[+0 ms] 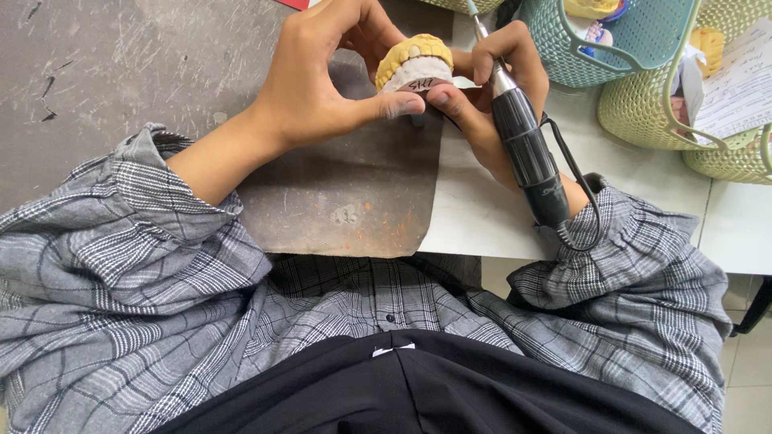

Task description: The person holds a yellow dental cast with a denture set in one hand and uses a handheld rotary grinding tool to trim and smooth the denture surface, rotating the cast to reach different sides. They set the tool down, fit the upper and lower casts together, pick at the denture teeth by hand, and later handle a small tooth component while adjusting the rotary tool tip.

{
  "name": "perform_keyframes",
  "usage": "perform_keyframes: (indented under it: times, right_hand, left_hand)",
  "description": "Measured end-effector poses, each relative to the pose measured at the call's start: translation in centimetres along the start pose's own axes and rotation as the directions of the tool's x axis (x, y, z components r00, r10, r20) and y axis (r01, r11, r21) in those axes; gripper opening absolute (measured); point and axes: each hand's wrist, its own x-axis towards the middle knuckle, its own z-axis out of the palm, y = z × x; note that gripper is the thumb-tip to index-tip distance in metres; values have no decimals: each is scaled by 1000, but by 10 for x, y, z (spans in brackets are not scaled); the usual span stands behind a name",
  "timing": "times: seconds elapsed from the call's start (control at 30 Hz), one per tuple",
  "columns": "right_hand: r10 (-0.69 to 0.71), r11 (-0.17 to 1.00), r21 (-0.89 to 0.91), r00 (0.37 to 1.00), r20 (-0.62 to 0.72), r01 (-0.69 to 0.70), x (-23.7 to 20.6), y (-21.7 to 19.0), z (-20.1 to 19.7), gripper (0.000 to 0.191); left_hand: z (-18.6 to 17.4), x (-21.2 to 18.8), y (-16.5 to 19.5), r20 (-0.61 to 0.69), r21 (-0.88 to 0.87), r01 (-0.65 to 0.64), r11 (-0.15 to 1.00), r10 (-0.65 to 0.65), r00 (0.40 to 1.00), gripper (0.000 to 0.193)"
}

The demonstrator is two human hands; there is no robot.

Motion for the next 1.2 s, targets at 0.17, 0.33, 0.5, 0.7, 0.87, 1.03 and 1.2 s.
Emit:
perform_keyframes:
  times: [0.17, 0.33, 0.5, 0.7, 0.87, 1.03, 1.2]
  right_hand:
    - [64, 998, 13, 998, 10, -64, 0, -8, 2, 35]
    - [13, 997, 77, 1000, 28, -15, 3, -11, 5, 37]
    - [-98, 995, 28, 995, 21, 98, 10, 3, 7, 39]
    - [-134, 991, 29, 989, 59, 133, 9, 14, 1, 39]
    - [49, 984, 168, 997, 64, -59, 4, 13, -3, 37]
    - [139, 924, 350, 988, 68, -154, 4, 19, -4, 37]
    - [105, 939, 321, 992, 67, -121, 8, 25, -5, 37]
  left_hand:
    - [0, 0, 2, 9, 23, 8, 1000, -8, 1000, 46]
    - [-2, 1, 8, 8, 31, -50, 998, 50, 999, 40]
    - [-2, 3, 8, -5, 53, -80, 995, 81, 997, 39]
    - [-3, 2, 5, -5, 125, -133, 983, 135, 991, 38]
    - [1, -1, 2, -21, 157, -106, 982, 110, 994, 43]
    - [5, -2, 0, -27, 141, -62, 988, 67, 997, 47]
    - [6, 0, 1, -9, 105, -8, 994, 9, 1000, 45]
